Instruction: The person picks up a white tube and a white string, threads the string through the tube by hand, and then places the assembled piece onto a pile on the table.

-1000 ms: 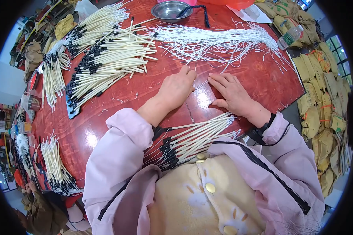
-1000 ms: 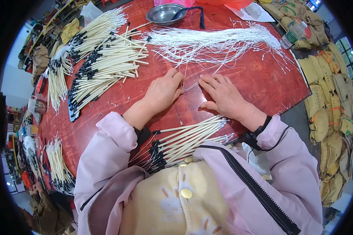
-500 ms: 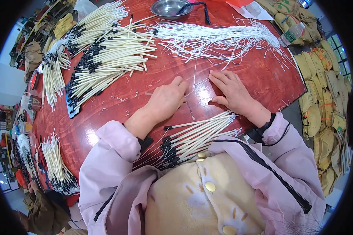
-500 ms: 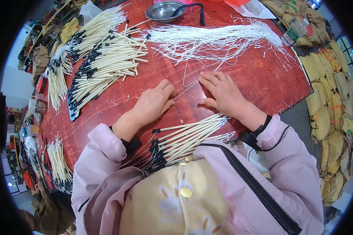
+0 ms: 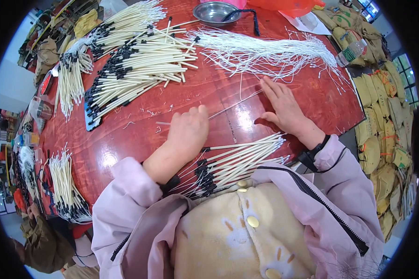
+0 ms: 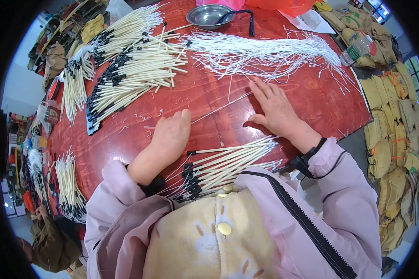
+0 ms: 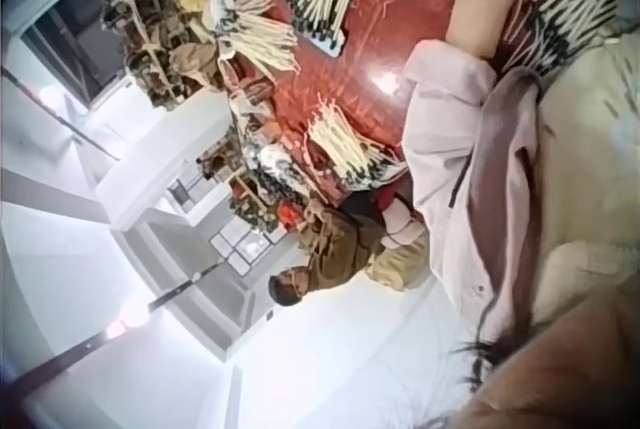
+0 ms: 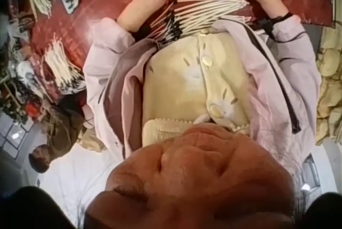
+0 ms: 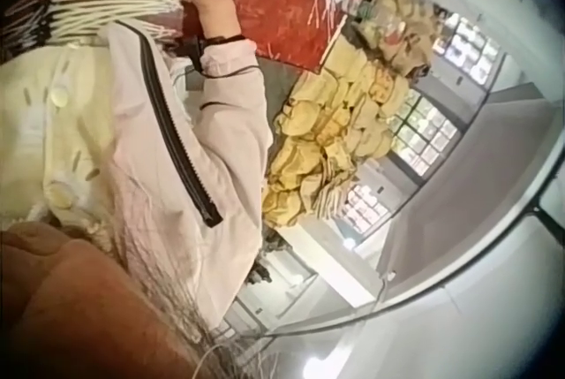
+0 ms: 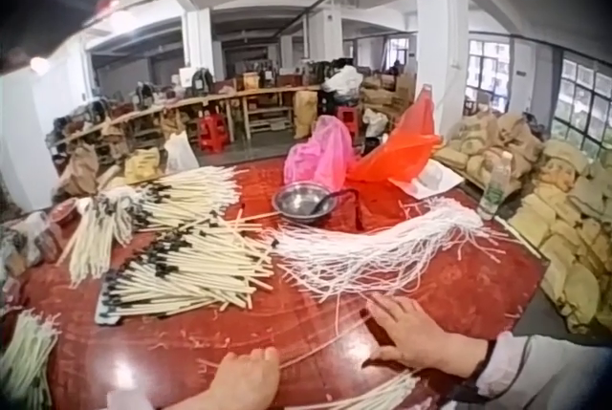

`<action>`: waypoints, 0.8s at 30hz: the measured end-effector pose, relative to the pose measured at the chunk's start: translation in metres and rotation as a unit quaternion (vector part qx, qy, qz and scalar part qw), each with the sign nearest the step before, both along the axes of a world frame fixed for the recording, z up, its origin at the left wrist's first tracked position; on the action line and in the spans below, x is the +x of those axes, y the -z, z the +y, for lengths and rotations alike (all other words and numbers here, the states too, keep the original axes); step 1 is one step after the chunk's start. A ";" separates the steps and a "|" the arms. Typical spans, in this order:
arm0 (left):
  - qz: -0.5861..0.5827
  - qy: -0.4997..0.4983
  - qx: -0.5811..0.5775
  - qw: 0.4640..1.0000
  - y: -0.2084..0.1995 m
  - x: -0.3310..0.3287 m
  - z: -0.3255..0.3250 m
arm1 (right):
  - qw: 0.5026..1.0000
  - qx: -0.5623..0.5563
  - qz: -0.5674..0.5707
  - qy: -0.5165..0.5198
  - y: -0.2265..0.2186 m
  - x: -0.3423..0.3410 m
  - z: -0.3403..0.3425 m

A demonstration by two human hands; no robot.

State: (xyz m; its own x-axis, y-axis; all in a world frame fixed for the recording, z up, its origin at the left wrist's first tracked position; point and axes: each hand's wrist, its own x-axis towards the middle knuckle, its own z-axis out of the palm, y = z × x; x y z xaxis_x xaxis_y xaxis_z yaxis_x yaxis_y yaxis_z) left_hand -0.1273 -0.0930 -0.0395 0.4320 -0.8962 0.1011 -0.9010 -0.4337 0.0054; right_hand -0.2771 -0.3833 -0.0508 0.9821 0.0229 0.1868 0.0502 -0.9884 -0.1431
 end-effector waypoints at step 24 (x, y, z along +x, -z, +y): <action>0.356 -0.290 -0.253 0.852 0.011 0.020 0.135 | 0.984 -0.020 0.073 -0.164 -0.019 0.032 0.052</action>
